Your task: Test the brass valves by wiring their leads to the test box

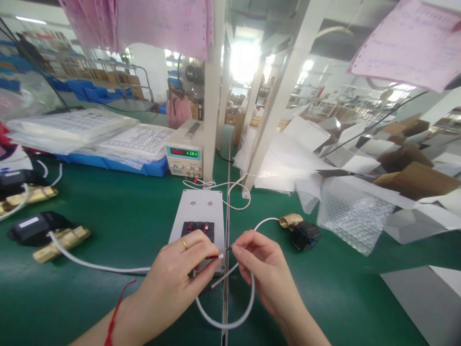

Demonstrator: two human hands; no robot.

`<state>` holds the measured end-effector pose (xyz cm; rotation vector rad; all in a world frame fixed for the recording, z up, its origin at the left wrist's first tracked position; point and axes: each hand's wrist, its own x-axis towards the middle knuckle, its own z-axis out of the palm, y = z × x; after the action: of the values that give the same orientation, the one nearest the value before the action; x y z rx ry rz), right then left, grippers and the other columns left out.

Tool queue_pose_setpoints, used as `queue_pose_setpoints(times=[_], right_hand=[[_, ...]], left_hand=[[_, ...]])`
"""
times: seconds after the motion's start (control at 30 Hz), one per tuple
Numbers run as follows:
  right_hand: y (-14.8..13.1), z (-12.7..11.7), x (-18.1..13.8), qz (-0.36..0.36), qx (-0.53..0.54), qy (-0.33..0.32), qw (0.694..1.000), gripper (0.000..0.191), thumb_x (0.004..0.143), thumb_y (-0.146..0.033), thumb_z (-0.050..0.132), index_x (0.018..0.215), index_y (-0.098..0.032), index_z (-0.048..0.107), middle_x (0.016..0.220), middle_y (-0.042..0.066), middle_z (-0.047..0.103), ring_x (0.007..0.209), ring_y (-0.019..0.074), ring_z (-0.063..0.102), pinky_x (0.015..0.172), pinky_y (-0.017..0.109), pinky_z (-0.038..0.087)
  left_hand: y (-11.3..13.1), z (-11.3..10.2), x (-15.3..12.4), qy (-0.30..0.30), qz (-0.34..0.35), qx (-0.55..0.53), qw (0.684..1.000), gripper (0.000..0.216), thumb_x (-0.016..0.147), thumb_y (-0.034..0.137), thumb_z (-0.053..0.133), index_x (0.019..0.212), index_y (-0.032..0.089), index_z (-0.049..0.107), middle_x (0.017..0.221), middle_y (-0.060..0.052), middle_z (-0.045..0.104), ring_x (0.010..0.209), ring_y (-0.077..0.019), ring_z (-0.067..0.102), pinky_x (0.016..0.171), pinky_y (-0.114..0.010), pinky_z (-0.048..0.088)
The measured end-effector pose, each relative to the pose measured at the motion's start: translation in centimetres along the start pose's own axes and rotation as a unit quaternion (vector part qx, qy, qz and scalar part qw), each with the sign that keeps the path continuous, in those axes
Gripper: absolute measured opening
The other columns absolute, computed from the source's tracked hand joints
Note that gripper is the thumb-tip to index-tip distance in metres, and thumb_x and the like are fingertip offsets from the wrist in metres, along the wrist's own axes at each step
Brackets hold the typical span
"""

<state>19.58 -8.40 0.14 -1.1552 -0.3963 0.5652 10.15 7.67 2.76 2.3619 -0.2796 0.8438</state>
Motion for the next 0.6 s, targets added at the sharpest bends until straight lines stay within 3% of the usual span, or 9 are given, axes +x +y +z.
queue_pose_setpoints(times=[0.27, 0.47, 0.6], right_hand=[[0.26, -0.48, 0.14, -0.014, -0.018, -0.025, 0.999, 0.024, 0.085, -0.039, 0.09, 0.081, -0.019, 0.077, 0.065, -0.003, 0.056, 0.046, 0.0069, 0.044, 0.04, 0.014, 0.035], [0.08, -0.45, 0.12, -0.034, -0.037, -0.039, 0.998, 0.02, 0.087, -0.039, 0.088, 0.087, -0.02, 0.084, 0.067, 0.001, 0.063, 0.053, 0.0117, 0.057, 0.045, 0.015, 0.05], [-0.04, -0.41, 0.18, -0.044, -0.035, -0.063, 0.996, 0.022, 0.09, -0.042, 0.086, 0.097, -0.021, 0.085, 0.077, 0.006, 0.073, 0.062, 0.0164, 0.069, 0.058, 0.022, 0.062]], left_hand=[[-0.19, -0.35, -0.11, 0.012, -0.018, 0.024, 0.999, 0.014, 0.097, 0.012, 0.057, 0.09, 0.022, 0.063, 0.083, 0.002, 0.067, 0.073, -0.0099, 0.067, 0.068, -0.017, 0.049], [-0.2, -0.34, -0.14, 0.008, -0.019, 0.021, 1.0, 0.013, 0.097, 0.013, 0.057, 0.09, 0.022, 0.064, 0.081, 0.003, 0.067, 0.072, -0.0097, 0.067, 0.068, -0.017, 0.051], [-0.03, -0.38, 0.2, 0.013, -0.006, 0.014, 1.0, 0.014, 0.096, 0.01, 0.056, 0.091, 0.021, 0.063, 0.082, 0.003, 0.067, 0.073, -0.0093, 0.067, 0.069, -0.016, 0.052]])
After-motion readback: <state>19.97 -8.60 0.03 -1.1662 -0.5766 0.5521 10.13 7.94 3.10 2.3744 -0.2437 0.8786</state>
